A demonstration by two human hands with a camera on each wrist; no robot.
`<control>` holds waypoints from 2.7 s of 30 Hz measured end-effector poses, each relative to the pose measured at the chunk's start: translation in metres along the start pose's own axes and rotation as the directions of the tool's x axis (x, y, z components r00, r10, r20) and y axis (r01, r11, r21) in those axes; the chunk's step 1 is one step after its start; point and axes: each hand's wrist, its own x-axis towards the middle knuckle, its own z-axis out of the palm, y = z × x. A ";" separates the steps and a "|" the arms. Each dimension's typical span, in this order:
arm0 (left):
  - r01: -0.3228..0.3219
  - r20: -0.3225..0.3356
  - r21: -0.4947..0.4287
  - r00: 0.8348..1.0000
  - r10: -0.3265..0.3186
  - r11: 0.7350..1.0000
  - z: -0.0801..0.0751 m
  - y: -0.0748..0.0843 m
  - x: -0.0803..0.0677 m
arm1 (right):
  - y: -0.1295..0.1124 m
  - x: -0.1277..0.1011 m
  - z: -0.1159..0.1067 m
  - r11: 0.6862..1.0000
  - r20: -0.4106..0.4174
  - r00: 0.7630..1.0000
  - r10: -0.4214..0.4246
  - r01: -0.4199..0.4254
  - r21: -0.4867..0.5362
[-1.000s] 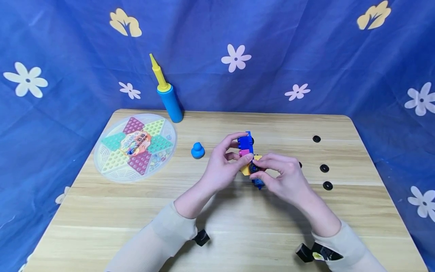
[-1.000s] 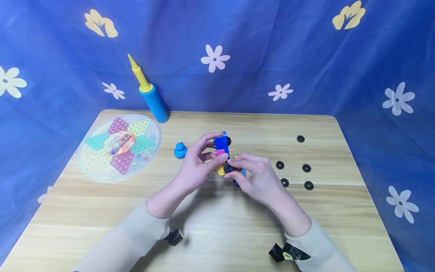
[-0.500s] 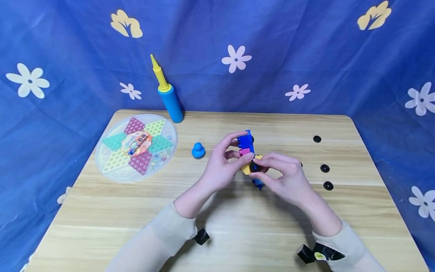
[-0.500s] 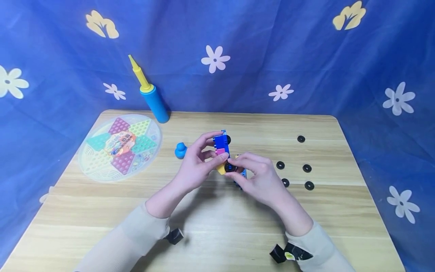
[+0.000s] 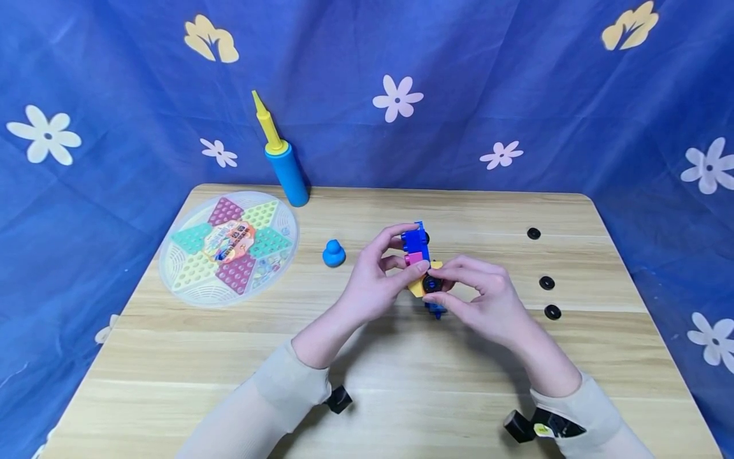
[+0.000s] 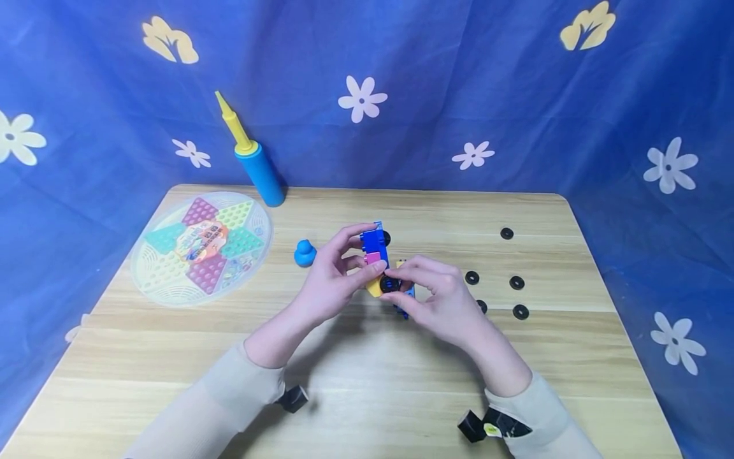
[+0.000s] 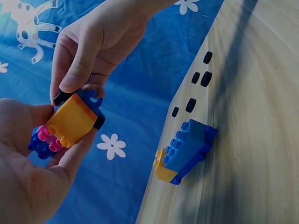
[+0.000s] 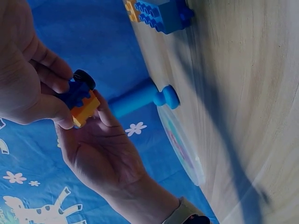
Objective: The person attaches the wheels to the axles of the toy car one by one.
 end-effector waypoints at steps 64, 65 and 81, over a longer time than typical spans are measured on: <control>0.104 0.022 -0.053 0.994 -0.103 0.993 -0.020 -0.010 -0.012 | 0.183 -0.061 -0.144 0.573 -0.186 0.700 0.690 -0.684 -0.451; 0.106 0.024 -0.055 0.994 -0.105 0.993 -0.020 -0.010 -0.012 | 0.185 -0.061 -0.144 0.572 -0.179 0.703 0.688 -0.677 -0.464; 0.100 0.031 -0.013 0.995 -0.099 0.995 -0.020 -0.006 -0.012 | 0.150 -0.045 -0.129 0.652 -0.200 0.759 0.619 -0.639 -0.407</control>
